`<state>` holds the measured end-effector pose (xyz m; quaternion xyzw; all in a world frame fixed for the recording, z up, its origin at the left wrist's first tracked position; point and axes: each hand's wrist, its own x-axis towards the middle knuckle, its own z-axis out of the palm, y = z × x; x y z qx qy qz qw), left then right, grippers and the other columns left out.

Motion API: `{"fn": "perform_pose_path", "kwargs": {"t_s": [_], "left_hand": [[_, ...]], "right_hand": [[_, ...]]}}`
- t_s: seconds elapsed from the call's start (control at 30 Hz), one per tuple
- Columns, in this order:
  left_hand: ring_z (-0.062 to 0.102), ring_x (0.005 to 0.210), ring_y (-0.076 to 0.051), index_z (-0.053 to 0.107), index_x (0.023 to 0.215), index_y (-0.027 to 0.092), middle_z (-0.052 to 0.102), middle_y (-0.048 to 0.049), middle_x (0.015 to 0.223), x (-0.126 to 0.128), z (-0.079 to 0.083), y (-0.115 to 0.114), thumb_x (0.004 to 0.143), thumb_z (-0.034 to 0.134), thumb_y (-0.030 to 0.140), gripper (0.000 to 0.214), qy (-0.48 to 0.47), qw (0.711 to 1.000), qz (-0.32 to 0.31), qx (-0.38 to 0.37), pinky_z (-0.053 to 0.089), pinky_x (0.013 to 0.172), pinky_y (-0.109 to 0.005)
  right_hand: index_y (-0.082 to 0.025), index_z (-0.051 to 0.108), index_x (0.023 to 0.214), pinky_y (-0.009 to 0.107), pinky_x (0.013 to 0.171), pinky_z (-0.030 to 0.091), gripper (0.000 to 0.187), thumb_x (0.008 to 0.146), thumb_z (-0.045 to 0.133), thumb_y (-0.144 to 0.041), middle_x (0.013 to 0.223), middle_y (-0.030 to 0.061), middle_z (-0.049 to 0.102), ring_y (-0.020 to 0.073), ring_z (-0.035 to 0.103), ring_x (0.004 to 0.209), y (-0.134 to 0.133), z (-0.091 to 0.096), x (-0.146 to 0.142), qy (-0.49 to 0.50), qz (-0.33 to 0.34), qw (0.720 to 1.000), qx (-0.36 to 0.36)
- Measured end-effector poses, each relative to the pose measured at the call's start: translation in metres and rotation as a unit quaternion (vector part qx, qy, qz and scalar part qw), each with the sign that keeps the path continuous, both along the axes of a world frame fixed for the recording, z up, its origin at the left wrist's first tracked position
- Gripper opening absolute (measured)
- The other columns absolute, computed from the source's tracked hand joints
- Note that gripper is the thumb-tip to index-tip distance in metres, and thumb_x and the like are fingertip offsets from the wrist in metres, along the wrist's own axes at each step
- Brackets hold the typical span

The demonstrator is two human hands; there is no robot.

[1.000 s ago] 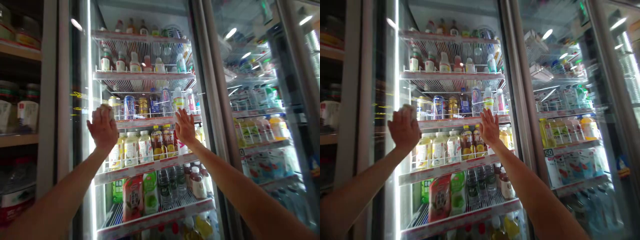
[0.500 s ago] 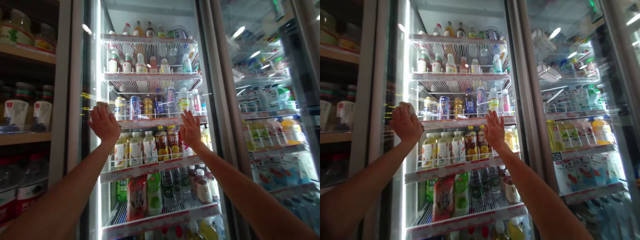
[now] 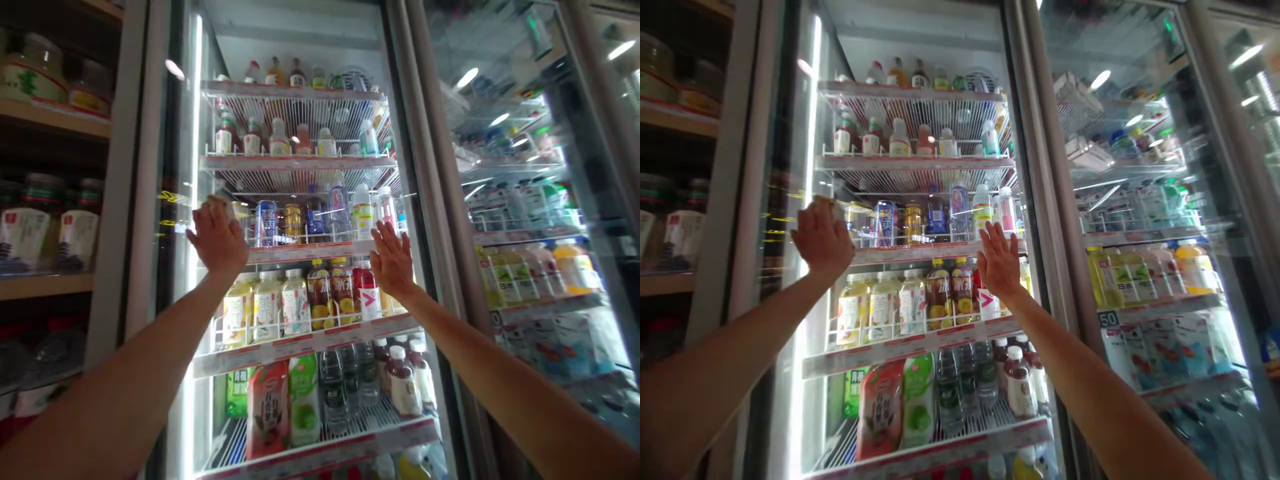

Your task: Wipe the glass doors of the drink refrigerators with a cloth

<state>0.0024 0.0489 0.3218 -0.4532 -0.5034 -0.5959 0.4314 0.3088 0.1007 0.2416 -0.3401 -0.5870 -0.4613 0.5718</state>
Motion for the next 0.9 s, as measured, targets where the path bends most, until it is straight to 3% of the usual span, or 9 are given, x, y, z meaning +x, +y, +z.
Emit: {"fn": "perform_pose_path", "kwargs": {"t_s": [0.1,0.2,0.37,0.47,0.57,0.63,0.73,0.83,0.9], "left_hand": [[0.026,0.137,-0.031,0.041,0.134,0.015,0.035,-0.0133,0.146,0.041,-0.005,0.007,0.088,0.038,0.027,0.048,0.186,0.98,-0.024,-0.072,0.023,0.11,-0.055],[0.028,0.137,-0.025,0.045,0.131,0.022,0.037,-0.0054,0.146,0.048,-0.008,0.009,0.089,0.038,0.029,0.044,0.318,0.942,-0.043,-0.101,0.018,0.113,-0.051],[0.028,0.136,-0.034,0.037,0.137,0.015,0.035,-0.014,0.146,0.006,0.011,0.009,0.09,0.032,0.032,0.05,0.094,0.995,-0.043,0.008,0.019,0.107,-0.062],[0.024,0.137,-0.036,0.034,0.139,0.017,0.031,-0.0129,0.148,0.019,0.017,0.014,0.09,0.032,0.032,0.051,0.028,0.998,-0.058,0.026,0.02,0.106,-0.063],[0.024,0.138,-0.031,0.04,0.136,0.019,0.034,-0.0107,0.147,0.062,0.009,0.021,0.089,0.035,0.03,0.048,0.18,0.981,-0.058,-0.035,0.02,0.109,-0.057],[0.025,0.138,-0.026,0.042,0.134,0.023,0.036,-0.007,0.146,0.086,0.002,0.022,0.09,0.036,0.029,0.045,0.332,0.938,-0.052,-0.088,0.019,0.112,-0.052],[0.027,0.138,-0.023,0.043,0.133,0.026,0.038,-0.0039,0.146,0.089,0.005,0.02,0.091,0.036,0.029,0.043,0.429,0.895,-0.039,-0.114,0.014,0.113,-0.051],[0.027,0.137,-0.028,0.041,0.135,0.019,0.036,-0.011,0.146,0.069,0.024,0.017,0.09,0.035,0.027,0.046,0.233,0.97,-0.041,-0.056,0.015,0.111,-0.057],[0.024,0.138,-0.032,0.037,0.137,0.014,0.033,-0.0156,0.147,0.066,0.034,0.016,0.089,0.035,0.027,0.05,0.067,0.996,-0.053,-0.015,0.018,0.109,-0.06]], "right_hand": [[-0.024,0.028,0.143,0.049,0.113,0.02,0.052,0.091,0.03,-0.027,0.146,0.0047,0.039,0.0206,0.027,0.139,-0.002,-0.001,-0.008,-0.016,0.002,1.0,-0.001],[-0.025,0.027,0.143,0.049,0.113,0.021,0.051,0.091,0.03,-0.026,0.146,0.0042,0.04,0.0197,0.027,0.139,-0.004,-0.001,-0.011,-0.021,0.002,1.0,0.002],[-0.02,0.036,0.138,0.05,0.11,0.025,0.047,0.092,0.03,-0.027,0.144,0.0086,0.041,0.0219,0.031,0.137,-0.005,0.003,0.017,0.01,-0.017,1.0,0.01],[-0.019,0.037,0.137,0.051,0.11,0.024,0.047,0.092,0.03,-0.028,0.144,0.0096,0.041,0.0226,0.032,0.137,-0.007,0.002,0.029,0.021,-0.024,0.999,0.013],[-0.019,0.038,0.137,0.049,0.111,0.024,0.046,0.092,0.029,-0.027,0.144,0.0087,0.042,0.0211,0.031,0.137,-0.01,0.001,0.024,0.009,-0.024,0.999,0.021],[-0.02,0.038,0.137,0.047,0.111,0.024,0.046,0.092,0.029,-0.026,0.144,0.0077,0.042,0.0201,0.031,0.137,-0.012,0.001,0.018,-0.003,-0.024,0.999,0.026],[-0.021,0.036,0.138,0.047,0.111,0.024,0.047,0.092,0.03,-0.026,0.144,0.0069,0.042,0.0199,0.031,0.137,-0.014,0.002,0.021,-0.002,-0.03,0.999,0.023],[-0.022,0.034,0.139,0.049,0.11,0.025,0.048,0.092,0.032,-0.026,0.144,0.0075,0.042,0.0215,0.032,0.136,-0.014,0.005,0.038,0.019,-0.041,0.999,0.019],[-0.022,0.035,0.139,0.051,0.11,0.025,0.048,0.091,0.033,-0.026,0.143,0.0077,0.043,0.0228,0.033,0.136,-0.014,0.006,0.051,0.032,-0.046,0.998,0.019]]}}
